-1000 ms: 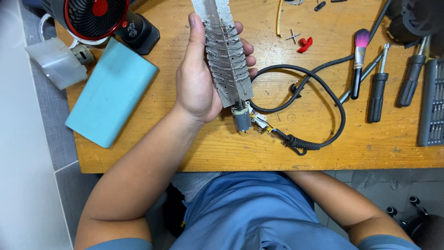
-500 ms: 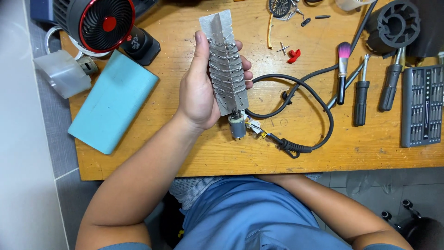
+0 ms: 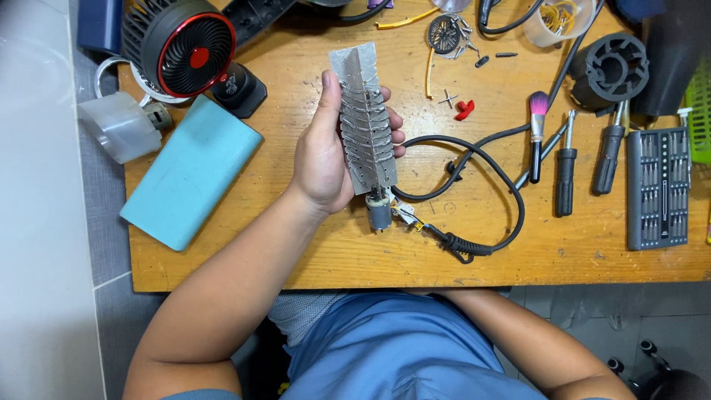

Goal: Cleaning and inspecting the heating element of a disassembled hairdryer using a brush and a tool

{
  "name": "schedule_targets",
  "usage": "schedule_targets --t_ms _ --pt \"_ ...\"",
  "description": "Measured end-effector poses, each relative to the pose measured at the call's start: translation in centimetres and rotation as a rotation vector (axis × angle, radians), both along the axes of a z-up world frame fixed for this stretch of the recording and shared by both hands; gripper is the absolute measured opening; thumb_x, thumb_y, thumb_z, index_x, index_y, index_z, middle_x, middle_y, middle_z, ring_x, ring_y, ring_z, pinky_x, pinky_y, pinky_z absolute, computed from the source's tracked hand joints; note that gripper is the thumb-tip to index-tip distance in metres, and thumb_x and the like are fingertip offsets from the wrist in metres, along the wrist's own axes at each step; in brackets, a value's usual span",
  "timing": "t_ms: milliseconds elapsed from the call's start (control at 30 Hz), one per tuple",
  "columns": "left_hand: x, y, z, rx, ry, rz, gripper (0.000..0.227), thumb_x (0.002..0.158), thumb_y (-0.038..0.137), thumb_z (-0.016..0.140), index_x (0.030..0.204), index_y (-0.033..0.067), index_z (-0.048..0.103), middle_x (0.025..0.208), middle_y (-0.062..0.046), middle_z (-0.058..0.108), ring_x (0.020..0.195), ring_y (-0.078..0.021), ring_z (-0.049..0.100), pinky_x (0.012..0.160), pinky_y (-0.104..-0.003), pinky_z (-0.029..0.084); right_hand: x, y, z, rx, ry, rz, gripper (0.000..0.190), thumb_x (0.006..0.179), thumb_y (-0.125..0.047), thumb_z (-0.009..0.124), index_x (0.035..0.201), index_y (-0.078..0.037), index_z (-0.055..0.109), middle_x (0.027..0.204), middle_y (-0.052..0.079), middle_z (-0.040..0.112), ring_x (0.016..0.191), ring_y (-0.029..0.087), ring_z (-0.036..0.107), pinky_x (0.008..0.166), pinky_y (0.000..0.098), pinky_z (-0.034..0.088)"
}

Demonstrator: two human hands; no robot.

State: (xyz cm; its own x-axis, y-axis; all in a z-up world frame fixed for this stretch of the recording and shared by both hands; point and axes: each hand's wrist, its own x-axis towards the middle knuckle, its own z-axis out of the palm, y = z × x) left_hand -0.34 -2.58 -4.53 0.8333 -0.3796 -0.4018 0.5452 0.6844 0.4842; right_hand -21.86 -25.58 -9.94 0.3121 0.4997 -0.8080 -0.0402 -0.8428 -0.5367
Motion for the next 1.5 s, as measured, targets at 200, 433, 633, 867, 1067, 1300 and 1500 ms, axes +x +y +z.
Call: schedule_targets --t_ms 200,433,633,867,1067,1300,1500 --pt "0.0 -0.2 0.1 0.056 -0.001 0.023 0.082 0.102 0.072 0.055 0.136 -0.0011 0.072 0.098 -0.019 0.081 0.085 -0.0287 0.081 0.076 -0.044 0.071 0.6 0.1 0.2 0.031 0.021 0.004 0.069 0.117 -0.060 0.044 0.173 -0.020 0.046 0.179 0.013 0.049 0.164 0.035 0.047 0.135 0.0438 0.035" --pt "-0.6 -0.4 1.2 0.167 -0.073 0.052 0.085 0.095 0.066 0.067 0.144 -0.0036 0.068 0.104 -0.020 0.079 0.091 -0.0280 0.080 0.078 -0.045 0.074 4.2 -1.2 11.2 0.531 -0.026 0.149 0.065 0.122 -0.050 0.047 0.168 -0.005 0.054 0.167 0.020 0.063 0.149 0.038 0.059 0.124 0.0485 0.044" --pt "-1.3 -0.5 0.9 0.291 -0.210 0.117 0.065 0.098 0.062 0.072 0.123 0.0023 0.074 0.102 -0.021 0.082 0.084 -0.0253 0.083 0.068 -0.040 0.075 10.7 0.3 12.3 0.456 -0.949 -0.170 0.030 0.108 -0.031 0.077 0.117 -0.003 0.078 0.103 0.010 0.082 0.095 0.028 0.078 0.093 0.0434 0.062" --pt "-2.1 -0.7 0.1 0.418 -0.376 0.234 0.065 0.099 0.072 0.074 0.119 0.0099 0.073 0.102 -0.015 0.082 0.086 -0.0216 0.083 0.073 -0.032 0.071 13.3 3.4 8.7 0.510 -1.024 -0.289 0.025 0.107 -0.024 0.085 0.113 -0.002 0.076 0.093 0.013 0.074 0.083 0.031 0.070 0.080 0.0423 0.056" --pt "-2.7 -0.9 0.1 0.453 -0.407 0.229 0.078 0.107 0.071 0.066 0.143 0.0028 0.076 0.107 -0.013 0.080 0.089 -0.0177 0.075 0.078 -0.029 0.063 14.0 3.5 8.4 0.620 -1.082 -0.282 0.014 0.111 -0.010 0.077 0.105 0.002 0.076 0.090 0.014 0.073 0.082 0.033 0.068 0.081 0.0439 0.055" --pt "-3.0 -1.1 0.5 0.631 -0.502 0.227 0.077 0.110 0.076 0.057 0.136 0.0071 0.080 0.110 -0.009 0.083 0.098 -0.0135 0.075 0.086 -0.028 0.059 13.8 3.5 8.7 0.650 -1.102 -0.248 0.012 0.112 -0.006 0.074 0.105 0.004 0.075 0.088 0.016 0.071 0.077 0.034 0.065 0.079 0.0451 0.053" --pt "-2.9 -1.1 0.2 0.601 -0.493 0.229 0.076 0.111 0.073 0.058 0.139 0.0058 0.079 0.129 -0.008 0.084 0.107 -0.0136 0.077 0.093 -0.028 0.063 13.8 3.5 9.0 0.643 -1.114 -0.268 0.012 0.111 -0.006 0.075 0.104 0.003 0.076 0.086 0.015 0.070 0.077 0.033 0.064 0.079 0.0438 0.053"
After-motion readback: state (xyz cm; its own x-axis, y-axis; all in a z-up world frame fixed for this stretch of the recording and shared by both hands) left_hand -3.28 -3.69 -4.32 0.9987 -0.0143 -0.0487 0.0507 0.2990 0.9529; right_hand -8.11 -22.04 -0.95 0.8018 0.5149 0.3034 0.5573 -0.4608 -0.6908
